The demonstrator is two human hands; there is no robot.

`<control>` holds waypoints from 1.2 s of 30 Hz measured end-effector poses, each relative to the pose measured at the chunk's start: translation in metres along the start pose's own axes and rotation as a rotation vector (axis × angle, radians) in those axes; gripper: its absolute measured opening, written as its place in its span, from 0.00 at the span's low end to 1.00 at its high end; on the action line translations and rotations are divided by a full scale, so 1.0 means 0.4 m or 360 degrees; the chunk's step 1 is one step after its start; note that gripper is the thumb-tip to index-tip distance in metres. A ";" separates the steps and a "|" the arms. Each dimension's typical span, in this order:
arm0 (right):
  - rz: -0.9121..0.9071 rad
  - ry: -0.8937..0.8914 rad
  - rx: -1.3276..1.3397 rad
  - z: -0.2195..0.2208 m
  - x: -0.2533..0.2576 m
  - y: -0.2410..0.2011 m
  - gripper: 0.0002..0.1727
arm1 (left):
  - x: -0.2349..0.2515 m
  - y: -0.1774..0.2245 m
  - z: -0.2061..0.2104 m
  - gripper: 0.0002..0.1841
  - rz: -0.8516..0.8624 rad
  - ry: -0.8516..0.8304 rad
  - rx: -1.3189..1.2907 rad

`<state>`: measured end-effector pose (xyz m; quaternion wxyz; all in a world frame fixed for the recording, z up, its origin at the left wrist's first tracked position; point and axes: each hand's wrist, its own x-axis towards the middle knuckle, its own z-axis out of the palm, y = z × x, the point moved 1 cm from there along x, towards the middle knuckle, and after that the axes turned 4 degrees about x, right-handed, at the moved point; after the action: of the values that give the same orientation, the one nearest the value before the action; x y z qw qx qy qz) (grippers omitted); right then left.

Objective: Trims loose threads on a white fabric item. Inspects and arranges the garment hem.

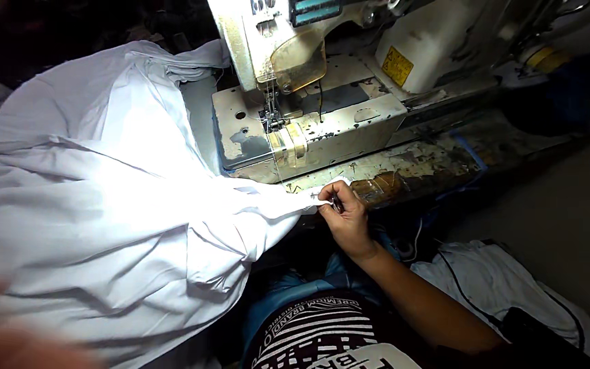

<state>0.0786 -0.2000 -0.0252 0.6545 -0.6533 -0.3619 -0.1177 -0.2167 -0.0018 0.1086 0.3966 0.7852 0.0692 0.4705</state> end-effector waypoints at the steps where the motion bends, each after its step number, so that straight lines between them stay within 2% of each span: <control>1: 0.0011 -0.0030 0.0067 -0.001 0.006 -0.008 0.06 | 0.025 0.002 0.135 0.20 0.0047 -0.0071 0.0223; 3: 0.0089 -0.0143 0.0211 -0.009 0.025 -0.028 0.08 | 0.049 -0.031 0.352 0.28 0.0139 -0.0467 0.0609; 4: 0.0198 -0.0223 0.0316 -0.018 0.038 -0.040 0.09 | 0.053 -0.069 0.411 0.27 0.0217 -0.0616 0.0728; 6: 0.0505 -0.0398 0.0557 -0.044 0.068 -0.063 0.07 | 0.060 -0.134 0.448 0.17 0.0193 -0.0753 0.0776; 9: 0.0756 -0.0586 0.0643 -0.069 0.110 -0.073 0.07 | 0.096 -0.146 0.422 0.10 -0.0278 -0.0749 0.0363; 12: 0.0519 -0.0479 0.0336 -0.057 0.120 -0.068 0.07 | 0.118 -0.139 0.409 0.08 -0.0607 -0.0795 0.0145; 14: 0.0297 -0.0388 0.0112 -0.057 0.111 -0.084 0.24 | 0.124 -0.140 0.410 0.06 -0.0651 -0.0776 0.0144; 16: 0.0304 -0.0340 0.0250 -0.061 0.087 -0.113 0.33 | 0.125 -0.144 0.411 0.06 -0.0639 -0.0753 0.0165; 18: 0.0622 -0.0492 0.0748 -0.059 0.051 -0.151 0.28 | 0.129 -0.149 0.409 0.06 -0.0628 -0.0765 0.0163; 20: 0.1078 -0.0728 0.1281 -0.039 0.031 -0.175 0.22 | 0.140 -0.143 0.409 0.05 -0.0695 -0.0772 0.0092; 23: 0.1525 -0.0809 0.1644 0.000 0.022 -0.165 0.19 | 0.147 -0.133 0.411 0.06 -0.0799 -0.0771 -0.0015; 27: 0.1656 -0.0674 0.1671 0.021 0.036 -0.153 0.20 | 0.141 -0.132 0.410 0.08 -0.0880 -0.0750 -0.0146; 36: 0.1687 -0.0635 0.1695 0.029 0.031 -0.155 0.20 | 0.140 -0.132 0.405 0.09 -0.0859 -0.0737 -0.0266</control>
<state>0.0450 -0.1924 0.0289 0.7715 -0.3453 -0.1199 0.5207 -0.0436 -0.0295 0.0715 0.5745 0.7892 0.1437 0.1628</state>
